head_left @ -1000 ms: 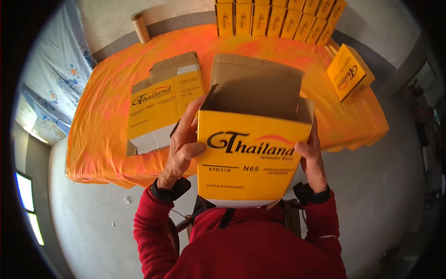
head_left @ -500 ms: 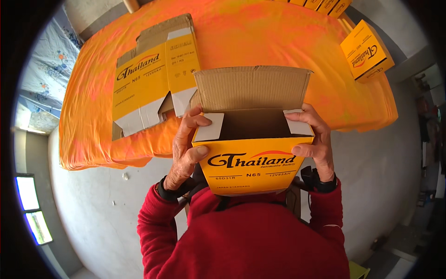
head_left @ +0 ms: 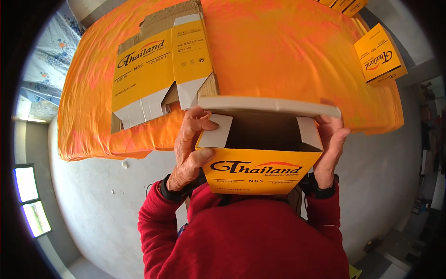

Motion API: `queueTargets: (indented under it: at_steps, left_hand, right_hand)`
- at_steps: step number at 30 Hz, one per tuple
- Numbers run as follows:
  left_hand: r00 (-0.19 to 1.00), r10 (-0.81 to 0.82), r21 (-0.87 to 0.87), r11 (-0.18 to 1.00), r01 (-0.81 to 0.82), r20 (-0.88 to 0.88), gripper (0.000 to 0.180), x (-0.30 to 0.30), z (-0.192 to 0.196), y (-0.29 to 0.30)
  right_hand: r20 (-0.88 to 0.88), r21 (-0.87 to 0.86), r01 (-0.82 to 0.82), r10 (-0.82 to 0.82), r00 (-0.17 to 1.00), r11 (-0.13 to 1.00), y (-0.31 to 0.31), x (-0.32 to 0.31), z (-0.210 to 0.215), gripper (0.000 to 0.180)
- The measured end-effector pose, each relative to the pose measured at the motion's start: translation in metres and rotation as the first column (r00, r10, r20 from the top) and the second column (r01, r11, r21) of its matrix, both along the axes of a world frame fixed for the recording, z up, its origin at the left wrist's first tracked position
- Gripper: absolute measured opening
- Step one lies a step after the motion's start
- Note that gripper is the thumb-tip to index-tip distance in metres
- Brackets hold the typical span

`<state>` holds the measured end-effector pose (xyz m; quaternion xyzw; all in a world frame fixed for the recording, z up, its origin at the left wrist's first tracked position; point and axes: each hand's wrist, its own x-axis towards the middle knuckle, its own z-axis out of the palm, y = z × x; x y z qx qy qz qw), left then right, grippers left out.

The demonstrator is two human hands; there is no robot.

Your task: Folding and stacking yellow cardboard boxes on a table.

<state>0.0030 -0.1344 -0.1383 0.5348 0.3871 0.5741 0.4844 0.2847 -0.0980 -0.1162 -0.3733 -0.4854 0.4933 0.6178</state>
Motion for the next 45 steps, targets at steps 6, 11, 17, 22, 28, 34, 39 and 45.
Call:
queueTargets:
  at_steps: [6, 11, 17, 22, 28, 34, 39, 45]
  left_hand:
    - [1.000, 0.007, 0.056, 0.998, -0.006, -0.028, 0.063, 0.004, 0.002, 0.000]
    - [0.995, -0.048, 0.118, 0.991, 0.059, -0.090, 0.066, -0.001, -0.001, 0.004]
    - [0.993, -0.061, 0.135, 0.988, 0.075, -0.101, 0.063, -0.001, -0.005, 0.004]
    - [0.999, -0.030, 0.185, 0.982, 0.036, -0.036, 0.063, 0.007, -0.012, 0.003]
    - [0.999, -0.008, 0.263, 0.965, -0.003, 0.040, 0.064, 0.013, -0.017, 0.006]
    - [0.990, 0.118, 0.396, 0.908, -0.137, 0.072, 0.059, 0.020, -0.013, 0.009]
    - [0.993, 0.014, 0.415, 0.909, 0.036, -0.116, 0.048, 0.006, -0.010, 0.008]
    - [0.995, -0.030, 0.136, 0.990, 0.043, -0.097, 0.036, 0.009, 0.013, -0.003]
  right_hand:
    - [0.108, 0.065, -0.041, 0.034, 0.994, 0.997, 0.001, 0.005, 0.013, 0.056]
    - [0.142, 0.062, -0.094, 0.085, 0.986, 0.994, 0.002, 0.013, 0.014, 0.042]
    - [0.188, 0.045, -0.141, 0.130, 0.974, 0.989, -0.004, 0.013, 0.023, 0.028]
    - [0.237, 0.089, -0.193, 0.167, 0.957, 0.977, -0.008, 0.019, 0.024, 0.020]
    - [0.279, 0.067, -0.219, 0.192, 0.941, 0.973, -0.008, 0.021, 0.031, 0.020]
    - [0.351, 0.055, -0.222, 0.189, 0.917, 0.973, -0.012, 0.023, 0.035, 0.019]
    - [0.432, 0.093, -0.292, 0.226, 0.873, 0.952, -0.012, 0.026, 0.035, 0.017]
    - [0.375, 0.126, -0.346, 0.279, 0.884, 0.930, -0.008, 0.024, 0.030, 0.017]
